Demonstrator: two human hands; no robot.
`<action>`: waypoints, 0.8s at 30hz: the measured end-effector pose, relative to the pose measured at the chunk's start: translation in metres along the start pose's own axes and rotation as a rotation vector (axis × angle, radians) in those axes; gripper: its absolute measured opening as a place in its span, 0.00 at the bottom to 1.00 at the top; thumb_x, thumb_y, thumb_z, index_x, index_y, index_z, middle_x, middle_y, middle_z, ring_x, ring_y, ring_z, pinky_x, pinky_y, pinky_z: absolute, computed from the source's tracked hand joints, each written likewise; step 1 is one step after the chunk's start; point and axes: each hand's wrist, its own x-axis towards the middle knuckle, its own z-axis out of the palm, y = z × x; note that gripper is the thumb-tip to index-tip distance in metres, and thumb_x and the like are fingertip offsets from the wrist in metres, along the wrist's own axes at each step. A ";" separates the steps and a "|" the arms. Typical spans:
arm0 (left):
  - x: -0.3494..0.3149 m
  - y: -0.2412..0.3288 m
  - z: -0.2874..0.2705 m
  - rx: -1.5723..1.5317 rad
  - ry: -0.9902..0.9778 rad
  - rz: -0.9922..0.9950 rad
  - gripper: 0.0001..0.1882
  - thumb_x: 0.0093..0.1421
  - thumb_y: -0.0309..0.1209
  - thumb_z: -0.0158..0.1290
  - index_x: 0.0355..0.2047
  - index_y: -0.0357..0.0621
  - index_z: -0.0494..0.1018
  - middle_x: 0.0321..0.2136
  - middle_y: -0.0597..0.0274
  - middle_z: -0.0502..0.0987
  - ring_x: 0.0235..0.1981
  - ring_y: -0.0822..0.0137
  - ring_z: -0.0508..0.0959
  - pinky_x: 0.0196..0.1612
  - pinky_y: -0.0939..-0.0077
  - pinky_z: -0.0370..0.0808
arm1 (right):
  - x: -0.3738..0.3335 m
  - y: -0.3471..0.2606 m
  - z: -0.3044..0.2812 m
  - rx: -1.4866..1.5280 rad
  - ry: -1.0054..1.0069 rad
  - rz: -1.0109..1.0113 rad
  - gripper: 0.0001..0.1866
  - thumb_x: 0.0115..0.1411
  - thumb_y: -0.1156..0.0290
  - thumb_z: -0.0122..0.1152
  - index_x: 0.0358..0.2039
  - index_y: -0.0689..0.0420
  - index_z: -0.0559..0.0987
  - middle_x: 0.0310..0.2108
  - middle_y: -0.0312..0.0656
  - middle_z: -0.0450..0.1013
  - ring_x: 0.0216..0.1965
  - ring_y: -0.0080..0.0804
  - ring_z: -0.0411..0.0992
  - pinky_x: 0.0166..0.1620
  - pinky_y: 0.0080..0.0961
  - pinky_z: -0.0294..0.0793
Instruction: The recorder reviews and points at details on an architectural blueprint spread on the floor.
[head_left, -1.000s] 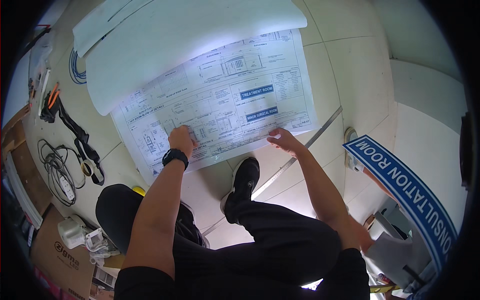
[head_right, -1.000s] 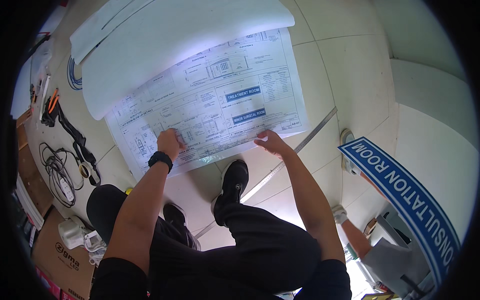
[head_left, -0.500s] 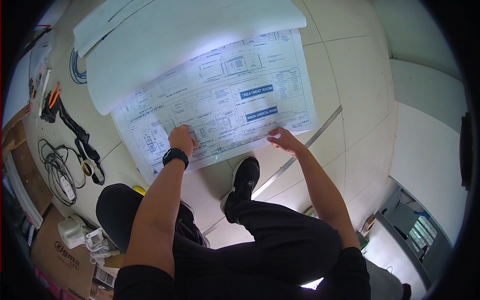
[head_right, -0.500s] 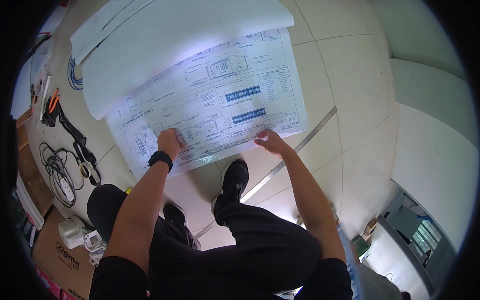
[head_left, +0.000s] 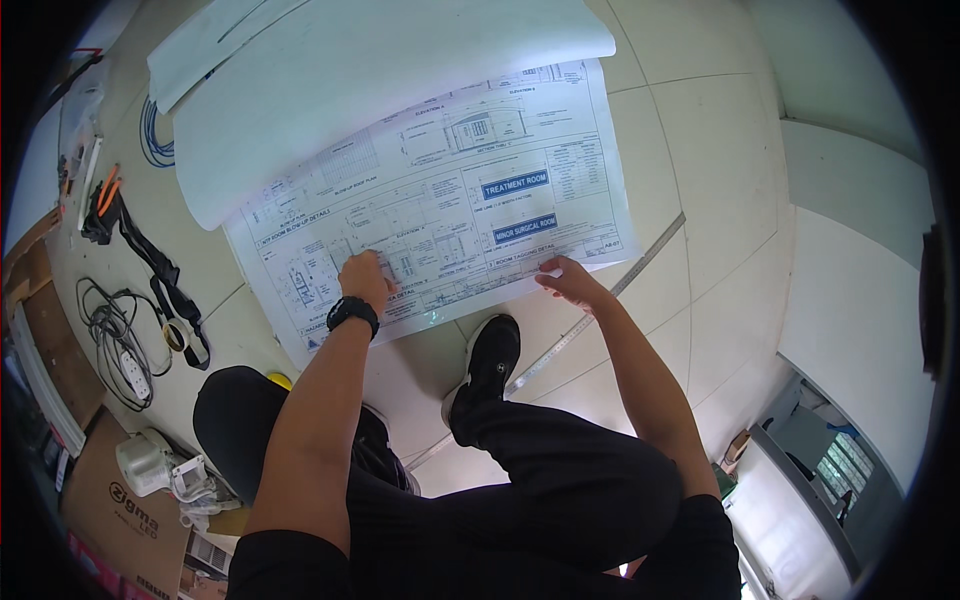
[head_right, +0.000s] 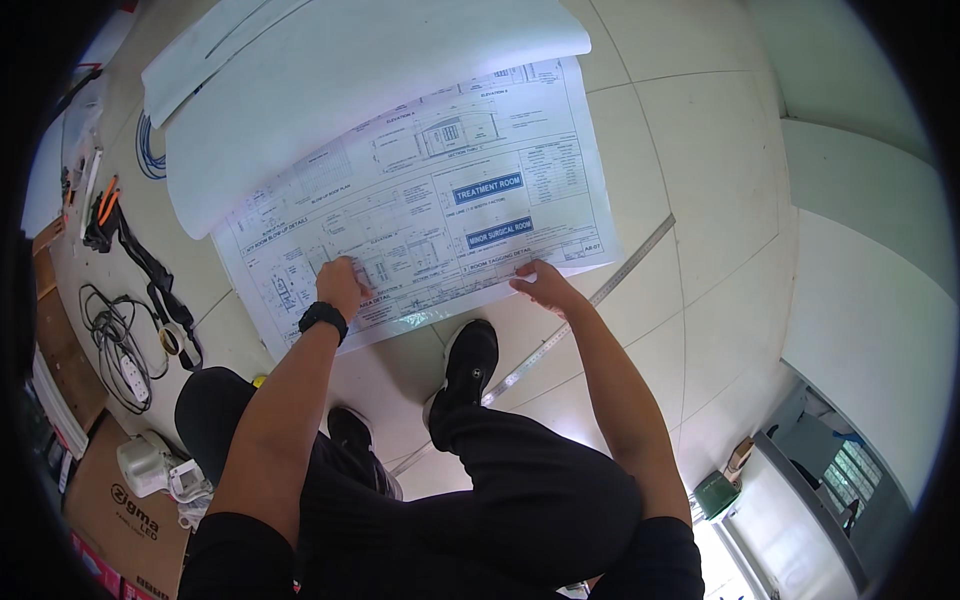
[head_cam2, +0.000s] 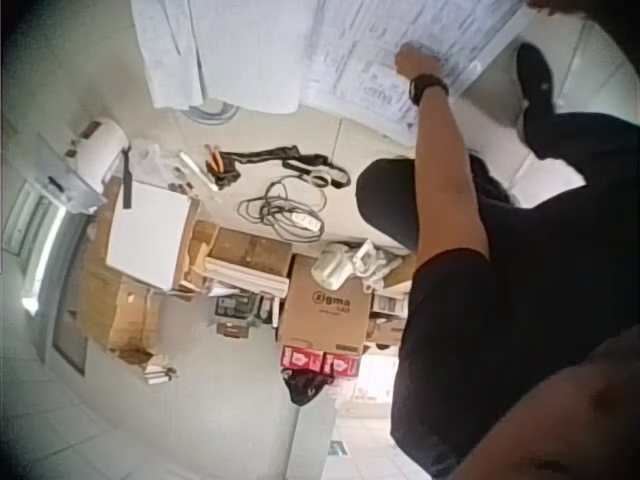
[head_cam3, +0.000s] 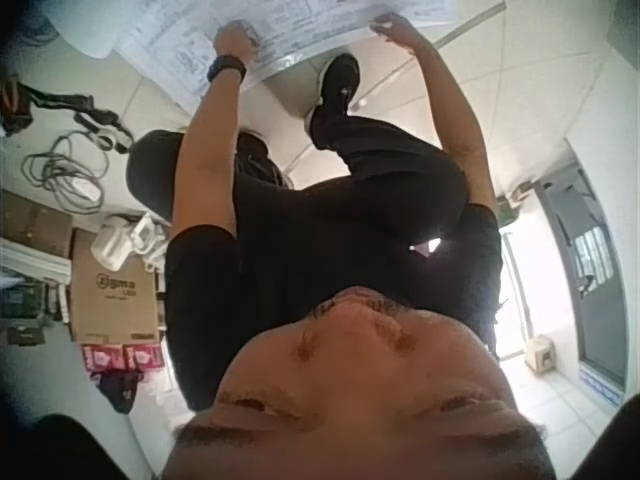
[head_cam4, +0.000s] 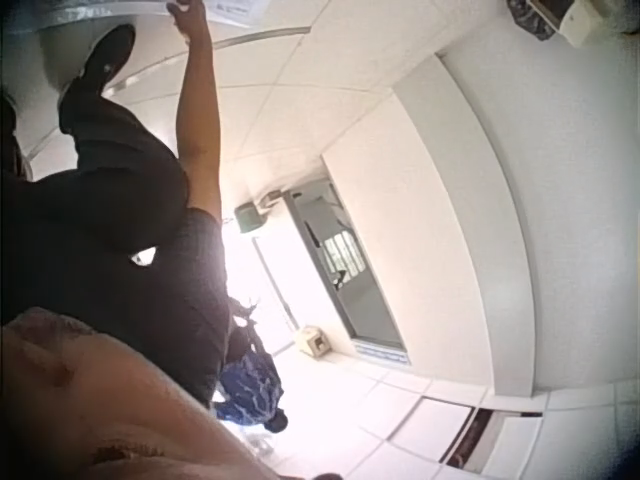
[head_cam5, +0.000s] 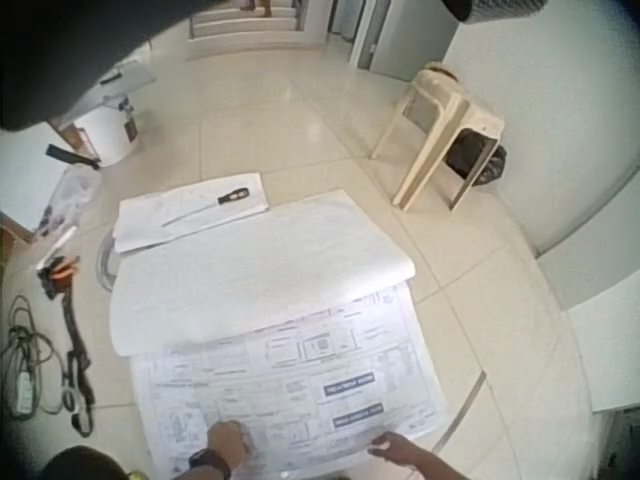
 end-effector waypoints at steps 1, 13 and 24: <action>0.000 0.001 0.000 -0.001 0.000 0.000 0.06 0.59 0.25 0.61 0.28 0.34 0.77 0.17 0.57 0.81 0.23 0.59 0.85 0.34 0.68 0.82 | 0.001 0.001 0.000 0.007 0.003 0.002 0.24 0.62 0.60 0.69 0.51 0.63 0.73 0.44 0.45 0.75 0.41 0.31 0.75 0.42 0.29 0.76; 0.001 0.000 0.000 -0.055 0.007 -0.016 0.06 0.62 0.25 0.55 0.29 0.34 0.77 0.15 0.59 0.81 0.22 0.59 0.85 0.34 0.68 0.82 | 0.001 0.002 0.000 0.001 0.002 0.007 0.26 0.60 0.58 0.70 0.51 0.62 0.73 0.45 0.44 0.75 0.42 0.31 0.75 0.43 0.29 0.77; 0.000 -0.001 0.002 -0.048 -0.006 0.000 0.07 0.64 0.25 0.54 0.30 0.35 0.77 0.15 0.60 0.81 0.22 0.62 0.85 0.33 0.70 0.82 | -0.001 0.000 -0.001 0.015 -0.005 0.012 0.26 0.60 0.57 0.70 0.51 0.61 0.73 0.45 0.43 0.75 0.43 0.30 0.75 0.44 0.29 0.76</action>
